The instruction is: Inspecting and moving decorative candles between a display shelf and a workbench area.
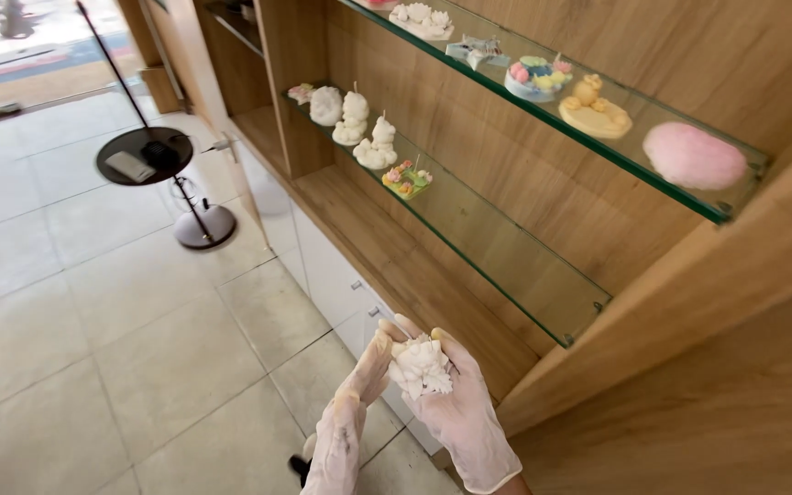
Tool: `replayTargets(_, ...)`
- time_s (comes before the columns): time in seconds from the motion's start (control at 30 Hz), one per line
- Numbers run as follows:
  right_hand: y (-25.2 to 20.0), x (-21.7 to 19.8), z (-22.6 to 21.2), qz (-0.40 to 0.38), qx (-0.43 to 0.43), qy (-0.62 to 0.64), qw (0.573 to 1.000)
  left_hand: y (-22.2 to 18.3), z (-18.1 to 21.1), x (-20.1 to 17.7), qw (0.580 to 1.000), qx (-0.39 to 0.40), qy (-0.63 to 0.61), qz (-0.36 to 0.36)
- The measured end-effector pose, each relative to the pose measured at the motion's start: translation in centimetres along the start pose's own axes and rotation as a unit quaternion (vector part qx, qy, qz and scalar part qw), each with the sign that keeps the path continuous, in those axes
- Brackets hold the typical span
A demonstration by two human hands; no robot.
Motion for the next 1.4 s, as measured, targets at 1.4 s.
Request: replayTargets(1.4,17.5,-2.3,-19.6,0.309,-0.155,-0.512,0.786,36.1,-8.8,-11.7,0.768,-0.265,-0.564,-0.146)
Point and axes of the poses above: each hand's wrist, its own y-axis towards the middle knuckle, its own x-axis out of the palm, z = x × y, the point moved 7 cm from there along y, towards the middle knuckle, and after that the axes turned 14 degrees about -z, right-handed, at the moved point
